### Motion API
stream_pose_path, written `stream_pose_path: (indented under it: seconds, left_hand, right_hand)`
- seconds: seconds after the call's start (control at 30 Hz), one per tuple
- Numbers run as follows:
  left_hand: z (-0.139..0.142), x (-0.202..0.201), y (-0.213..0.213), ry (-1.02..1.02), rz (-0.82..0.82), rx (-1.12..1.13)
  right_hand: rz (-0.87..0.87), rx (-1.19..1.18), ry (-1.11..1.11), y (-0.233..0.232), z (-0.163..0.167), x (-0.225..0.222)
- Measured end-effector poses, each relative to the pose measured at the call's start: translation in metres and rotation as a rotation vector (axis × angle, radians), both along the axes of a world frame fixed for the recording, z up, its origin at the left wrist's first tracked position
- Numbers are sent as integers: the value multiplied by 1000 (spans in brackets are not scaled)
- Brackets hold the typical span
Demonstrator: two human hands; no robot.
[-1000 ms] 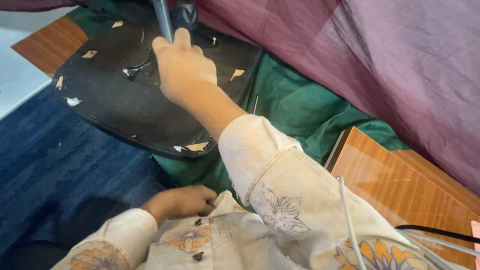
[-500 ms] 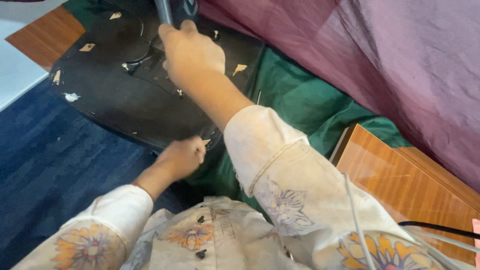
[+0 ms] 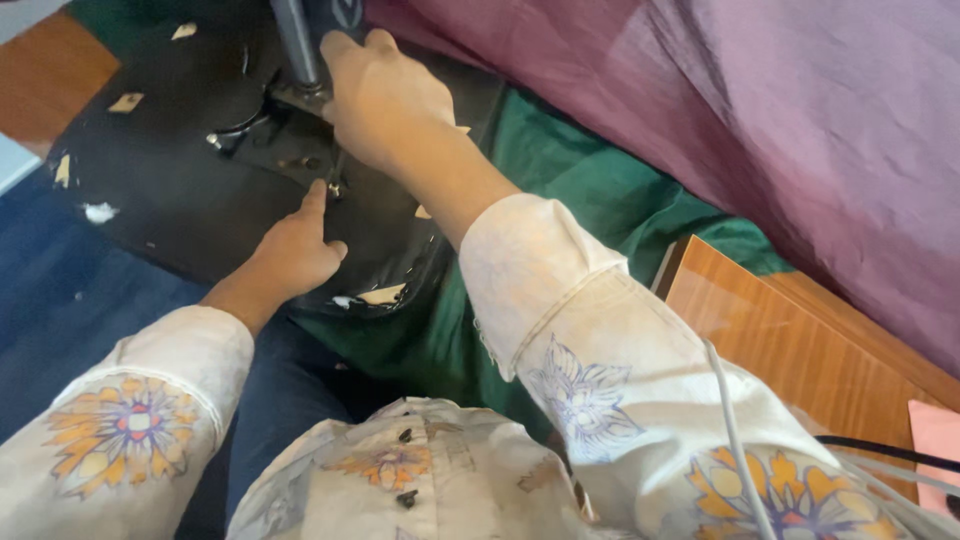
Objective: The person sits on the floor with an office chair seat upside down on their lap. They unscrew screws from the metal seat mounting plate with a screwdriver and by hand, then align the plate and drive the screws back in to reattach it to the seat.
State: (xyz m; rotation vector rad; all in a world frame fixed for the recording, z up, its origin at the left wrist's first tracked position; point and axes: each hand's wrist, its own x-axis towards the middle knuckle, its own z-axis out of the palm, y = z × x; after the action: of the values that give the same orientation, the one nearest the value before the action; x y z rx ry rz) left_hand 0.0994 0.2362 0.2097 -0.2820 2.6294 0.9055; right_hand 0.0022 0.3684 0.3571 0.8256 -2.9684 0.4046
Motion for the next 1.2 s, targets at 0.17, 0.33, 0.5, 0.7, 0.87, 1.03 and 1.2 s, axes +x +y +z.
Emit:
stream_pose_path:
  seconds: [0.17, 0.33, 0.5, 0.7, 0.87, 1.03, 1.2]
  left_hand:
    - [6, -20, 2, -63, -48, 2]
    - [-11, -26, 1, -75, -43, 110]
    - [-24, -34, -4, -118, -104, 94]
    - [-14, -33, -9, -153, -55, 224]
    - [-2, -36, -9, -193, -40, 216]
    - [-5, -38, -11, -167, -61, 250]
    - [-11, -35, -14, -168, -99, 191]
  right_hand:
    - [3, -19, -88, 4, 9, 2]
    - [77, -67, -45, 9, 8, 5]
    - [69, 29, -47, 13, 11, -1]
    - [124, -62, -107, 7, 10, 5]
    - [153, -58, -44, -1, 10, 6]
    - [22, 47, -102, -8, 17, 9]
    - [99, 17, -86, -6, 22, 10]
